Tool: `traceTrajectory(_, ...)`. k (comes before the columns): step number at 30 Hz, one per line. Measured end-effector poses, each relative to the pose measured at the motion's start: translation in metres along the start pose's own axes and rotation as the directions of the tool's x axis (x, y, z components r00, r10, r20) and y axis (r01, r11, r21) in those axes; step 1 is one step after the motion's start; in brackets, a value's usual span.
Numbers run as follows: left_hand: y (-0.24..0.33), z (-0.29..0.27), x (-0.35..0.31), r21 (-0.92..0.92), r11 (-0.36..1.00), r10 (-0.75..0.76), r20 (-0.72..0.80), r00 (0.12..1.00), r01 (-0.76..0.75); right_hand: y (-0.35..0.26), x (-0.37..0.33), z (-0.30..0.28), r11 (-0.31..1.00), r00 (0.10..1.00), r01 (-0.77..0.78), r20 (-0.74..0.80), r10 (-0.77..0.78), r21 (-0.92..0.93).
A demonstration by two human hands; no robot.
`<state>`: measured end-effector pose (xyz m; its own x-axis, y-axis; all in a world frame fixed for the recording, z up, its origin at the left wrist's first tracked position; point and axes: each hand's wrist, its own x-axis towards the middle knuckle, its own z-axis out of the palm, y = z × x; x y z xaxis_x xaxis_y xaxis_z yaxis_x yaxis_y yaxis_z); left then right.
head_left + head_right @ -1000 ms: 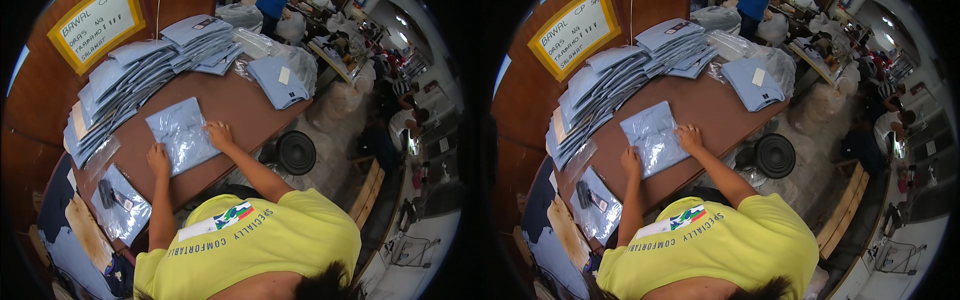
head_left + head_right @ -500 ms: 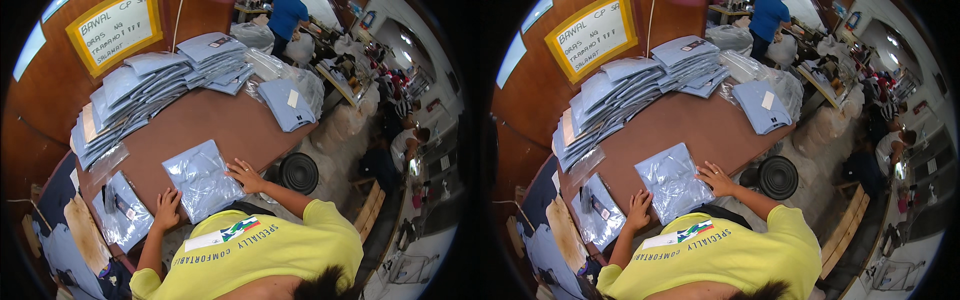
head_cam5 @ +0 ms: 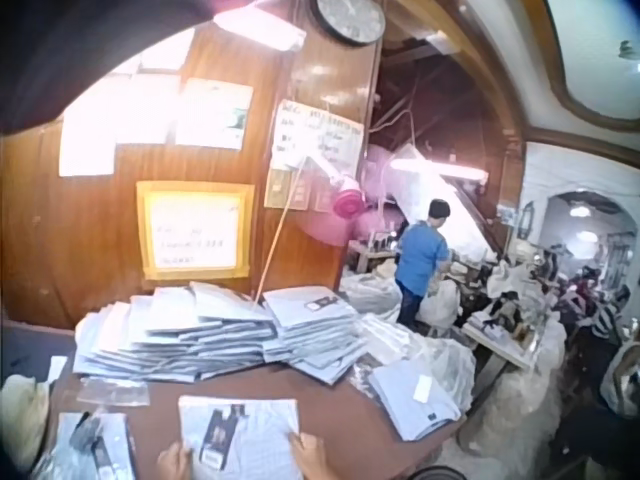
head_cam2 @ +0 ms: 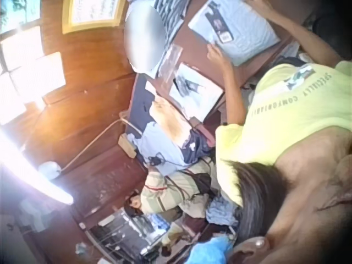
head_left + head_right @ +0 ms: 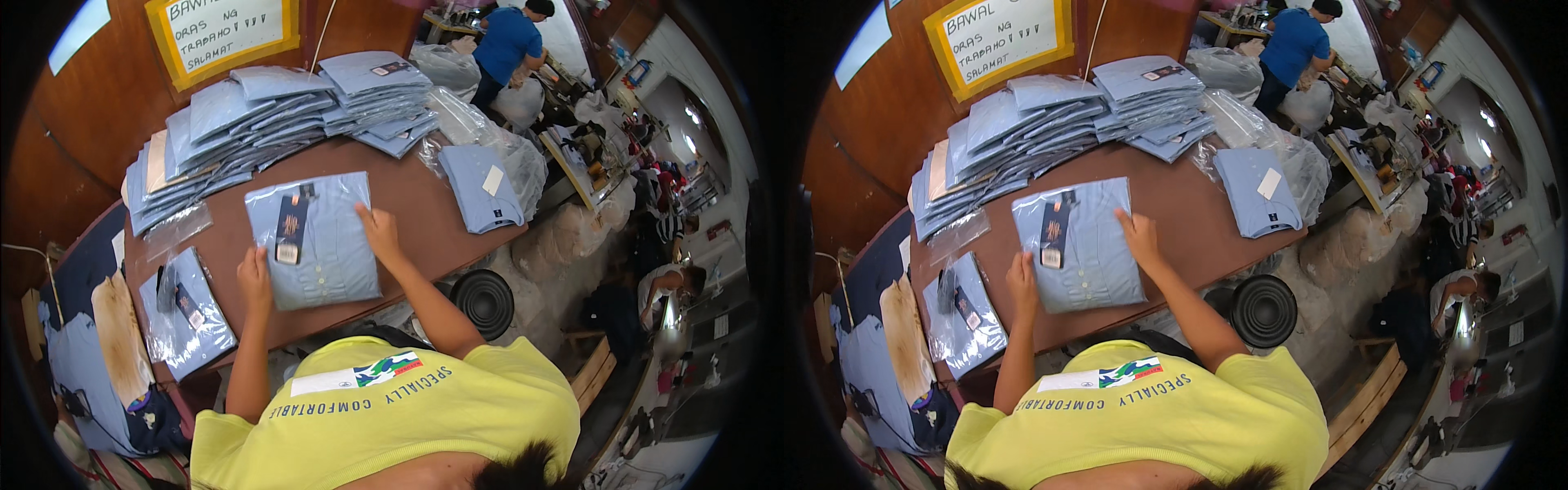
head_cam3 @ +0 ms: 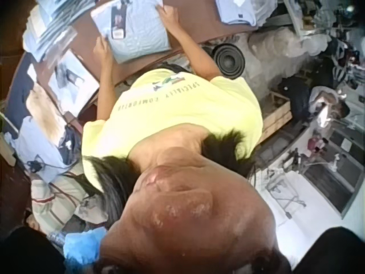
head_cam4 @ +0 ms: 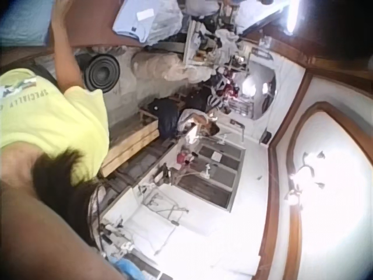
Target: The person packages folded shirts into plastic bags at a workbench, sealing the bags and organizing them into a stack.
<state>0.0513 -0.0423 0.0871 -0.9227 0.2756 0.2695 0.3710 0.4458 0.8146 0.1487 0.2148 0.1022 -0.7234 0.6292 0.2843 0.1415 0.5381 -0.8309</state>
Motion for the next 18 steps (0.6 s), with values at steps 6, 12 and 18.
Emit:
traceTrajectory(6, -0.027, 0.057, 0.015, 0.545, 0.814, -0.313, 0.121, 0.942, 0.2, 0.059, 0.013, 0.033, 0.917, 0.982, -0.099, 0.109, 0.152, -0.387)
traceTrajectory(12, 0.016, 0.109, -0.002, 0.494, 0.775, 0.325, 0.222, 0.919, -0.393, 0.044, -0.019, 0.051, 0.792, 0.936, 0.311, 0.315, -0.158, -0.526)
traceTrajectory(18, 0.004, 0.12, -0.011, 0.505, 0.8, 0.19, 0.299, 0.935, -0.324, 0.056, -0.032, 0.066, 0.772, 0.934, 0.318, 0.323, -0.154, -0.551)
